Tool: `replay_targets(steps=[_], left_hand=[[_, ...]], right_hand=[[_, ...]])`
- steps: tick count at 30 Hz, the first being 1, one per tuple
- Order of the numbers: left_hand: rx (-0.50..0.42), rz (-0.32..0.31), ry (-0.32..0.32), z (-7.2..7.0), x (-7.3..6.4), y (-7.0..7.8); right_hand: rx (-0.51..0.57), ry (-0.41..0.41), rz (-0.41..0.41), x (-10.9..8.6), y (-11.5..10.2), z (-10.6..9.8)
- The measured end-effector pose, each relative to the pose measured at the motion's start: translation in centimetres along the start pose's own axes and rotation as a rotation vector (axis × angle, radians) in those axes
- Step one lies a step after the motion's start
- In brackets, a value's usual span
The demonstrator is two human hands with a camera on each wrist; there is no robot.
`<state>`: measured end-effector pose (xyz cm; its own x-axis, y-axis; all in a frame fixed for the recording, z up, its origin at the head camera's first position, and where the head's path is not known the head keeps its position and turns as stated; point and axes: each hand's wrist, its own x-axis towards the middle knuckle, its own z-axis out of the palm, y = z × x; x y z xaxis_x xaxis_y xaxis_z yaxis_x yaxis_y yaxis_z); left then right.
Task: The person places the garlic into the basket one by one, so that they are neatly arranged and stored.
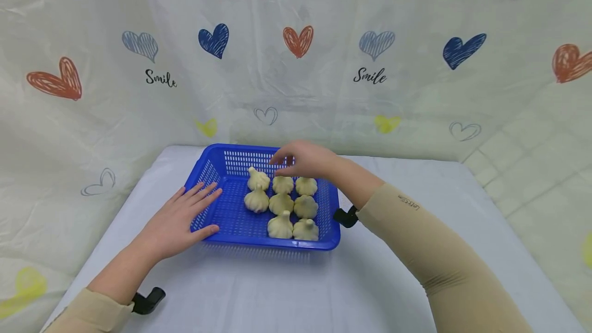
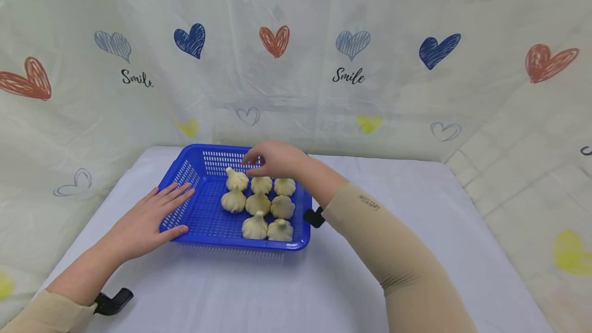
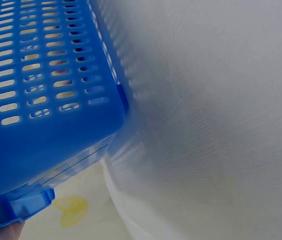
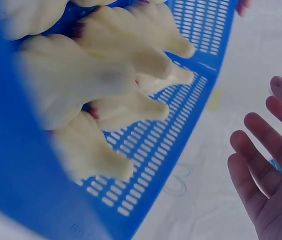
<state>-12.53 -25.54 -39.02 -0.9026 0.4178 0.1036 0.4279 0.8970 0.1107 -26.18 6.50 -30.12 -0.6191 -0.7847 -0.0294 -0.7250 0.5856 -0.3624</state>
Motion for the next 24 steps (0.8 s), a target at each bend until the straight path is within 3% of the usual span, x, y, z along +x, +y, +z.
replay_targets(steps=[8, 19, 24], left_hand=[[-0.011, 0.002, 0.015, 0.1, -0.1, 0.0], [-0.009, 0.027, 0.052, 0.2, -0.1, 0.1], [-0.007, 0.018, 0.031, 0.0, -0.1, 0.2]], right_hand=[[0.038, 0.083, 0.026, -3.9, 2.4, -0.2], [0.037, 0.148, 0.169, -11.0, 5.2, 0.9], [0.04, 0.167, 0.209, -14.2, 6.3, 1.6]])
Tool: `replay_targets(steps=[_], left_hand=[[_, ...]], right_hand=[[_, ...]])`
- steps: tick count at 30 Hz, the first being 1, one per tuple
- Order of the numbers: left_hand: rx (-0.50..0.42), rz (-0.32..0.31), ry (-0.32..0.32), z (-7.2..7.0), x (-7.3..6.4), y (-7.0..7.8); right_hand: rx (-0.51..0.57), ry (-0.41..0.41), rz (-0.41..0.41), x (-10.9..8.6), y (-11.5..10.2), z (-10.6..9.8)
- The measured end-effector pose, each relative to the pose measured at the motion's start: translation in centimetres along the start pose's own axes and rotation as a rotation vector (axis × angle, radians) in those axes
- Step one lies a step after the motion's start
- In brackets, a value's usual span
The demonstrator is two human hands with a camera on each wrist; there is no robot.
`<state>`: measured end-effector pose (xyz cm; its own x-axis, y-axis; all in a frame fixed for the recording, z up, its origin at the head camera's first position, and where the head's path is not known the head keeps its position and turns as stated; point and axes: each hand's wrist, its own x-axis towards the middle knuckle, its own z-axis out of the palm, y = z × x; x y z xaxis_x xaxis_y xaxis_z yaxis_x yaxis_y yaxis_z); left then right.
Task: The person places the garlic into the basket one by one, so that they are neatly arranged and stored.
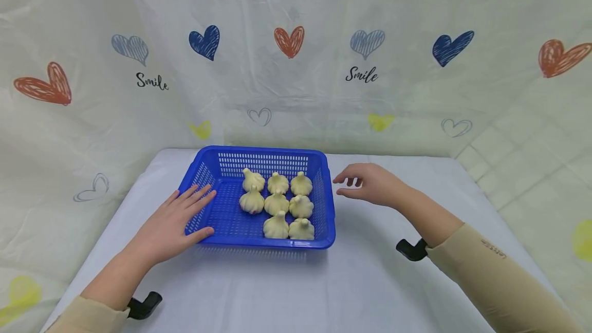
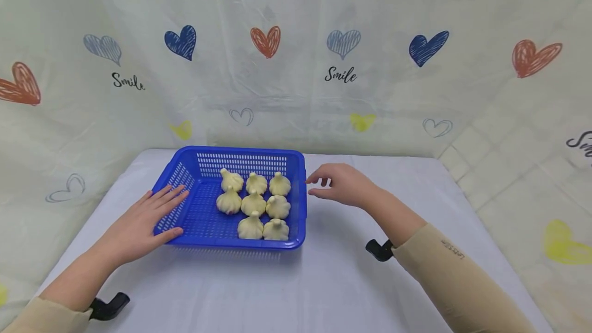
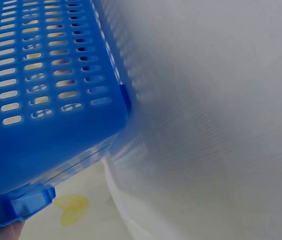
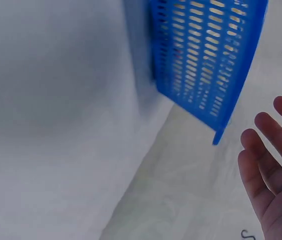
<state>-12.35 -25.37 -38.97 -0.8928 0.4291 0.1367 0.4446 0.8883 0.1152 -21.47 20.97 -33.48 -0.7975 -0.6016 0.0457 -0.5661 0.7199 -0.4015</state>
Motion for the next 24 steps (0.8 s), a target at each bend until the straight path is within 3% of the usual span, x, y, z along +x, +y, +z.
replay_targets(steps=[13, 24], left_hand=[[0.006, 0.0, -0.017, 0.0, 0.0, 0.2], [0.004, 0.017, 0.014, 0.1, -0.3, 0.0]], right_hand=[[0.06, 0.053, 0.076, -6.2, 3.7, 0.2], [0.033, 0.096, 0.127, -7.5, 3.9, 0.6]])
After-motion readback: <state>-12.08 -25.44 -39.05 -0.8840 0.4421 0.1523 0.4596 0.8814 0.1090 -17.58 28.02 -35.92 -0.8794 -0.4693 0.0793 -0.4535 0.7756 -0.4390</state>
